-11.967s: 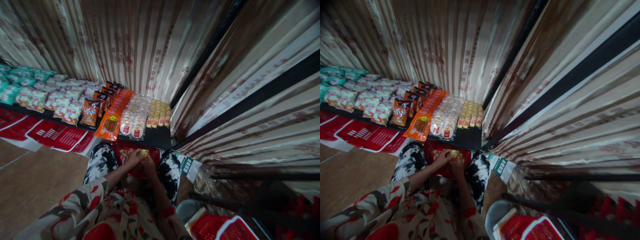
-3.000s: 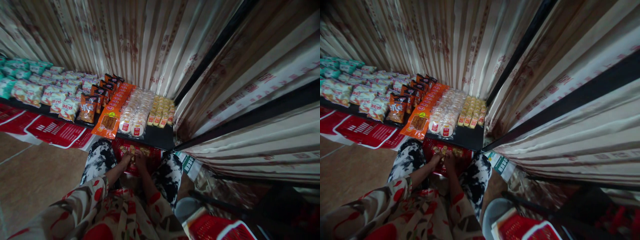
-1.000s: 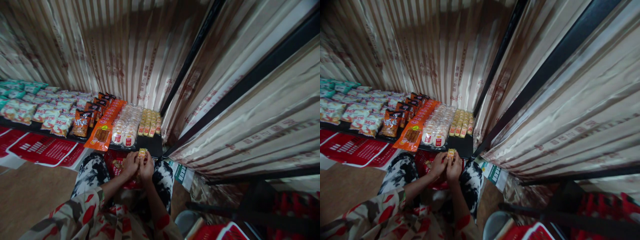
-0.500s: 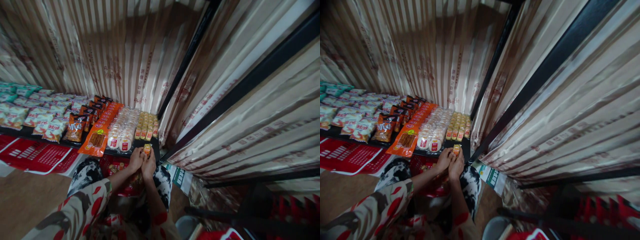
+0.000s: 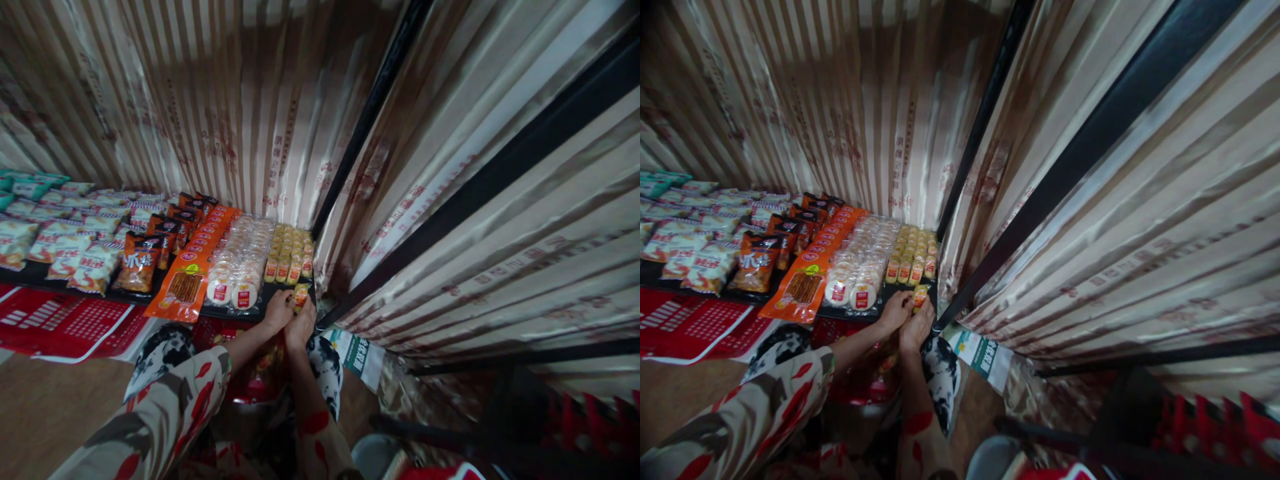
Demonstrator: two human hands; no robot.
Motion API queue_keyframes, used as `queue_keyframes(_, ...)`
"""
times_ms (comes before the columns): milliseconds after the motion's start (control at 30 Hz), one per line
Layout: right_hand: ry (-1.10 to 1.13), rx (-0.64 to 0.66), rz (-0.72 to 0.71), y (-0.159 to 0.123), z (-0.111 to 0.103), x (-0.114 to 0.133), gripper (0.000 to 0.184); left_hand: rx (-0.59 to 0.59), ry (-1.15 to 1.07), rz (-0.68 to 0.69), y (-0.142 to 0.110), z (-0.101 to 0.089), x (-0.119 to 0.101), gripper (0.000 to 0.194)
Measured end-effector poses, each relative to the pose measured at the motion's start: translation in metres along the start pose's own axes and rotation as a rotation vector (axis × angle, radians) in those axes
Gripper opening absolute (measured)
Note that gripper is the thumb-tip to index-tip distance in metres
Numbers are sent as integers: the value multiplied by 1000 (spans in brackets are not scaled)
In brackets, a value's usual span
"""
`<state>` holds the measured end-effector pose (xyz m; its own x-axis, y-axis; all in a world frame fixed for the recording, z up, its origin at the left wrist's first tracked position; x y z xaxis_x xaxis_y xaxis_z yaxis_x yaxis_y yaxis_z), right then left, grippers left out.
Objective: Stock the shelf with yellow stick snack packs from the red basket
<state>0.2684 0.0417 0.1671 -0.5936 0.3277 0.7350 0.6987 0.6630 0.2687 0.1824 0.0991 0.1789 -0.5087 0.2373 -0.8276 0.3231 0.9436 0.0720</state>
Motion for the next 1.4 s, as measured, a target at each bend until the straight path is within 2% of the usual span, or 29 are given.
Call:
queue_keyframes(333, 56, -62, 35, 24, 1, 0, 48, -2, -63, 28, 18, 5, -6, 33)
queue_keyframes(567, 101, -68, 70, 36, 5, 1, 44, 52, -12, 11, 26, 6, -2, 39)
queue_keyframes(800, 90, -67, 45, 48, 8, 4, 30, 83, 19, 3, 31, 7, -1, 42)
queue_keyframes(1000, 99, -47, 64, 56, 11, 5, 32, 86, 43, 10, 32, 11, 4, 43)
queue_keyframes(1400, 97, -23, 7, 65, 16, 9, 33, 95, 45, -22, 34, 13, 7, 44)
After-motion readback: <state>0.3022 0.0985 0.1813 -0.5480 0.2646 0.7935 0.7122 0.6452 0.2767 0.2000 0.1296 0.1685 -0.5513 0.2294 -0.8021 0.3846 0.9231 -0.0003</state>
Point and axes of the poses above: each hand's wrist, its own y-axis towards the middle knuckle, its own z-axis out of the palm, x = y × z, the point moved 7 cm from there along y, towards the middle knuckle, and after that the axes turned 6 degrees about z, right-handed, at the moved point
